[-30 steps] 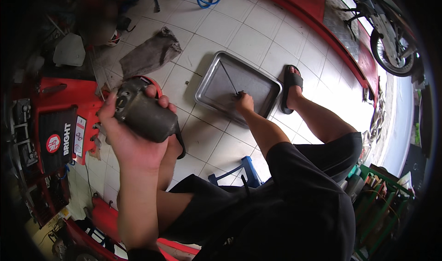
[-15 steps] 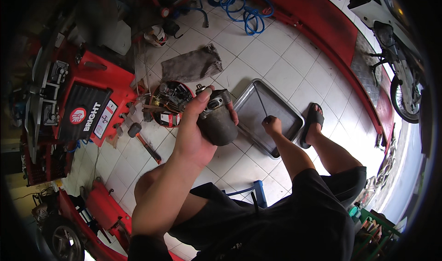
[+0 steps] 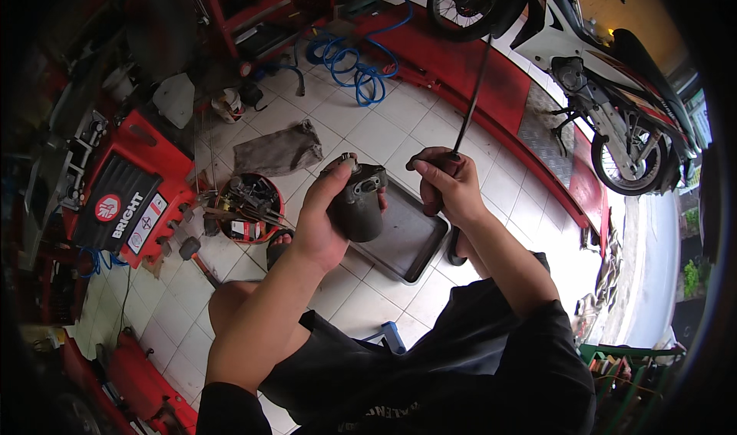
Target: The person sits on a low stool in a workshop and uses a screwdriver to disassemble a small cylindrical metal part, likely a starter motor. They remove screws and internal components, placing them into a metal tray on the floor. The person continues to manipulate the part and its components with the screwdriver and their hands.
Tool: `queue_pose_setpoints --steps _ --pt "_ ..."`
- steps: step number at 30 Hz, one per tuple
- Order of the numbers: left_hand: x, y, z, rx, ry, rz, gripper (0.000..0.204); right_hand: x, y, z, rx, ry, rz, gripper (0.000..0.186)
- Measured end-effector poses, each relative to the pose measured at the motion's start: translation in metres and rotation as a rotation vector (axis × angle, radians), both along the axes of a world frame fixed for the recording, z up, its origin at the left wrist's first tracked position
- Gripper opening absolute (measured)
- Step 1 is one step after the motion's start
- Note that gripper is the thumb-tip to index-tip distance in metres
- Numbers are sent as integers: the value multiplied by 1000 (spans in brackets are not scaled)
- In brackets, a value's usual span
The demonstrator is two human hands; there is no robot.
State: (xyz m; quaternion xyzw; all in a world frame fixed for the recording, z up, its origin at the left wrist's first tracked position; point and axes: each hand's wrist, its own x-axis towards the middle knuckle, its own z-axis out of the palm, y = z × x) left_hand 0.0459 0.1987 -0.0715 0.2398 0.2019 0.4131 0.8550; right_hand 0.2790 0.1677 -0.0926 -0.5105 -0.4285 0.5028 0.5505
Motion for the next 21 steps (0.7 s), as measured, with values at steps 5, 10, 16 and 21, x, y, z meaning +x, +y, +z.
queue_pose_setpoints --steps 5,10,16,21 --pt "9 -6 -18 25 145 -42 42 -17 -32 36 121 44 107 16" --pt "26 -14 -13 -13 176 26 38 -15 -36 31 381 -202 80 15" --pt "39 -14 -23 -3 224 77 46 -11 -23 21 606 -486 58 19" --pt "46 -10 -27 10 217 72 47 -11 -22 17 516 -461 36 23"
